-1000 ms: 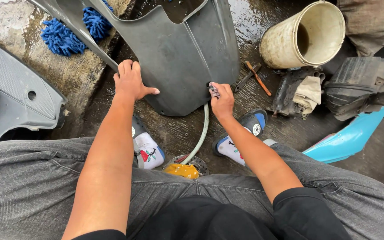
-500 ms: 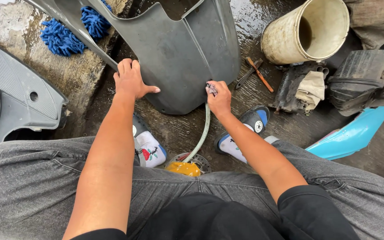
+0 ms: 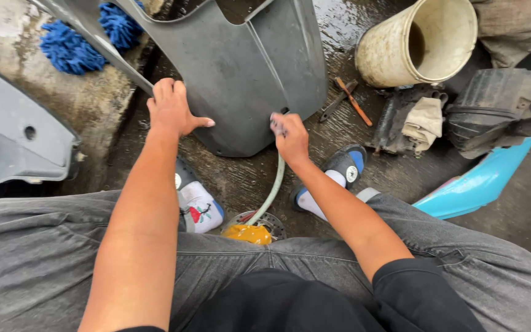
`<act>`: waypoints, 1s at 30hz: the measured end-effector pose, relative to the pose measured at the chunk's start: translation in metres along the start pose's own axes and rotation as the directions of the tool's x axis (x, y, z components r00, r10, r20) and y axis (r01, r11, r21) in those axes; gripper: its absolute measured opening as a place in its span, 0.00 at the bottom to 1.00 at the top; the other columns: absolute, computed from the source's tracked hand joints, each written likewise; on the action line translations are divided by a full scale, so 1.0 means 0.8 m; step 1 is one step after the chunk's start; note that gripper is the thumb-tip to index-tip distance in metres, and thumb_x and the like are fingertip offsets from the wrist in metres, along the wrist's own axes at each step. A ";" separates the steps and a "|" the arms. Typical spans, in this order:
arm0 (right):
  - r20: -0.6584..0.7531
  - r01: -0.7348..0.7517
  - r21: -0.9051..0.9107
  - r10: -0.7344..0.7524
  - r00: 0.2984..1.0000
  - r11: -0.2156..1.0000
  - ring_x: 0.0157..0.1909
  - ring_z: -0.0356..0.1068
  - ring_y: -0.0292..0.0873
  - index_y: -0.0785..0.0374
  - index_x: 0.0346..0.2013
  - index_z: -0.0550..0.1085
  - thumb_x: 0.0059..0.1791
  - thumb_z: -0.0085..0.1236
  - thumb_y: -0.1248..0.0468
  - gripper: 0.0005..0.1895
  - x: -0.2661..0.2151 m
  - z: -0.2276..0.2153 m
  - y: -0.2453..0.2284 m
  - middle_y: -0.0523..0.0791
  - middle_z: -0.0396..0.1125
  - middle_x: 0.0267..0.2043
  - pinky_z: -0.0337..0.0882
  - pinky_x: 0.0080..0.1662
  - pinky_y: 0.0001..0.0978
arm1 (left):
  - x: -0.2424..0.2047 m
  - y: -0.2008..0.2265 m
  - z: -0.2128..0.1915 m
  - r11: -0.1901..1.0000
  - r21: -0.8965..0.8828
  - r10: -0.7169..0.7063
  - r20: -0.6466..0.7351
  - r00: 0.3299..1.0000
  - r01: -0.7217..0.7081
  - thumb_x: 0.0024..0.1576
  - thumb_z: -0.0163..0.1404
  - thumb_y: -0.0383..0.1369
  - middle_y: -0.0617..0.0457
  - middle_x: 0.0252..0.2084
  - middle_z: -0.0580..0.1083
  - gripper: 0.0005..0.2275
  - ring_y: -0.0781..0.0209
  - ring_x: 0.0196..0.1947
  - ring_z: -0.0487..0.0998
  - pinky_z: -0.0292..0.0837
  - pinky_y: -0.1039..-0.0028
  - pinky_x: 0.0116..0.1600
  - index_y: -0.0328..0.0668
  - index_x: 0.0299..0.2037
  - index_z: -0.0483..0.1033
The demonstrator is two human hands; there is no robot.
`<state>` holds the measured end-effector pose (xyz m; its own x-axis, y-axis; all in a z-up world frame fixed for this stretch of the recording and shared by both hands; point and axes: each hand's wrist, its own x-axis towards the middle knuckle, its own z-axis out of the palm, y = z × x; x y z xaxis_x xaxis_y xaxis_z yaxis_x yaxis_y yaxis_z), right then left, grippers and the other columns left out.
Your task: Cleaning motorcycle plastic body panels using a brush, water, and a cloth
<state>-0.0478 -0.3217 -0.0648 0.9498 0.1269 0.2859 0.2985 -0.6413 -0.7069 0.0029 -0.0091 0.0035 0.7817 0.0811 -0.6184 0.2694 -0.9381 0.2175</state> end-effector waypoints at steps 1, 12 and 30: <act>0.004 -0.001 -0.011 0.001 1.000 1.000 0.37 0.73 0.48 0.54 0.46 0.81 0.48 0.62 0.67 0.12 0.008 0.000 0.002 0.42 0.70 0.36 0.74 0.42 0.37 | -0.001 0.004 -0.003 1.000 -0.008 0.006 0.006 1.000 -0.006 0.43 0.64 0.60 0.45 0.72 0.51 0.51 0.46 0.74 0.46 0.54 0.48 0.72 0.38 0.71 0.52; 0.090 0.265 -0.038 -0.261 0.961 0.964 0.38 0.71 0.46 0.49 0.46 0.80 0.43 0.61 0.71 0.19 0.015 0.043 -0.041 0.40 0.67 0.36 0.74 0.45 0.36 | -0.006 0.004 -0.012 0.997 -0.068 -0.018 0.061 0.998 0.022 0.43 0.64 0.59 0.46 0.74 0.48 0.53 0.46 0.76 0.43 0.48 0.48 0.75 0.37 0.73 0.48; 0.188 0.366 -0.043 -0.352 0.917 0.930 0.36 0.69 0.46 0.49 0.44 0.80 0.42 0.56 0.72 0.20 -0.013 0.040 -0.053 0.39 0.67 0.37 0.73 0.43 0.35 | -0.002 -0.001 -0.006 0.997 -0.073 0.002 0.047 0.999 0.002 0.45 0.65 0.56 0.46 0.73 0.47 0.50 0.49 0.75 0.41 0.51 0.47 0.73 0.38 0.72 0.49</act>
<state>-0.0675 -0.2713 -0.0585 0.7835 0.4846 0.3889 0.6207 -0.5824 -0.5249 0.0042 -0.0068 0.0074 0.7550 0.0639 -0.6526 0.3110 -0.9111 0.2706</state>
